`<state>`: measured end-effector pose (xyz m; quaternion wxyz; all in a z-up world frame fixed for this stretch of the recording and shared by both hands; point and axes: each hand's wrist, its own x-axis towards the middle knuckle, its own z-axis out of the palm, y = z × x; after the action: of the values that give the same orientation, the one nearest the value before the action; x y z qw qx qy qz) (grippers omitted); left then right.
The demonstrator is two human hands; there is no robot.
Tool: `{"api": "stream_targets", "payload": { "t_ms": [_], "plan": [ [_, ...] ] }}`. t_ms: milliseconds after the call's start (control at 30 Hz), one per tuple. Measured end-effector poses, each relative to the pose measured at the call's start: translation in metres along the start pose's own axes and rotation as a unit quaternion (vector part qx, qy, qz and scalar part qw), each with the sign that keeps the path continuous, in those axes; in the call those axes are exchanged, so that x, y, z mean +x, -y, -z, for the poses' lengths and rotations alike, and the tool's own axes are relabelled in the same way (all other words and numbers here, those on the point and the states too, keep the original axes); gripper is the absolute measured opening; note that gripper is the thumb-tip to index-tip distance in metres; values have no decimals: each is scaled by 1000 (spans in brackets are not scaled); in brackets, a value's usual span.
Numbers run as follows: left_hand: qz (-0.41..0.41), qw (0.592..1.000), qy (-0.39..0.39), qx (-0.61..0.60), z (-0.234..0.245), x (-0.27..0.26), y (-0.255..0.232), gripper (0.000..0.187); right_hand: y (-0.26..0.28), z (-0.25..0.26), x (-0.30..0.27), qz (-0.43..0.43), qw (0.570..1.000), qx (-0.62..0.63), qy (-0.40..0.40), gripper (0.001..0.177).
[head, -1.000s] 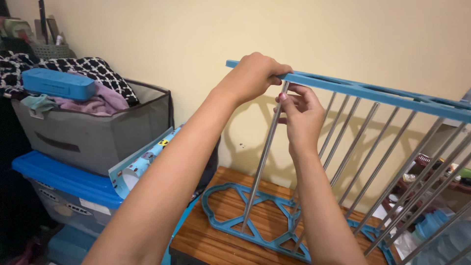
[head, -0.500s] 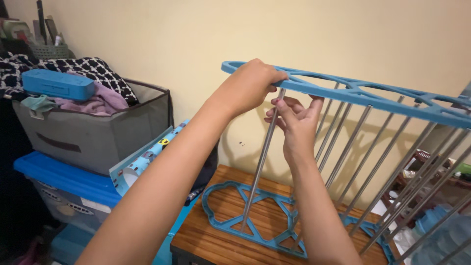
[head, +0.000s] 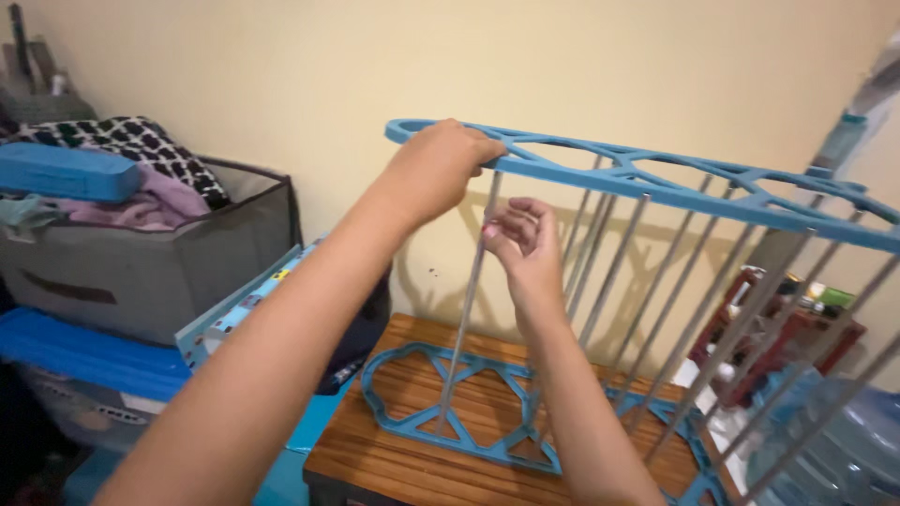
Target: The person assembles a blue plastic dish rack by inserting metal rods into the base frame, then attaching the top frame and securing the structure with small fasteners. The completed rack is placed upright on the table.
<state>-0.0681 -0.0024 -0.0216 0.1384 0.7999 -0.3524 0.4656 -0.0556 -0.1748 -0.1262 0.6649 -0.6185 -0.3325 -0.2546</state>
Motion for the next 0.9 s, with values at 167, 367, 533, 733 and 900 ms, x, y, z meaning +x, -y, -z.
{"api": "stream_targets", "payload": {
  "t_ms": [167, 367, 533, 733, 900],
  "plan": [
    [-24, 995, 95, 7, 16, 28, 6, 25, 68, 36, -31, -88, 953, -279, 73, 35],
    [192, 970, 143, -45, 1, 74, 11, 46, 168, 90, -10, -46, 952, -299, -39, 22],
    [266, 921, 283, 31, -42, 108, 31, 59, 188, 100, 30, 72, 906, -416, 12, 31],
    [315, 875, 366, 31, -69, 109, 52, 41, 162, 95, 38, -54, 869, -488, 66, 45],
    [287, 879, 369, 93, -63, 109, 43, 35, 150, 88, 31, 42, 835, -543, 73, 45]
  ]
}}
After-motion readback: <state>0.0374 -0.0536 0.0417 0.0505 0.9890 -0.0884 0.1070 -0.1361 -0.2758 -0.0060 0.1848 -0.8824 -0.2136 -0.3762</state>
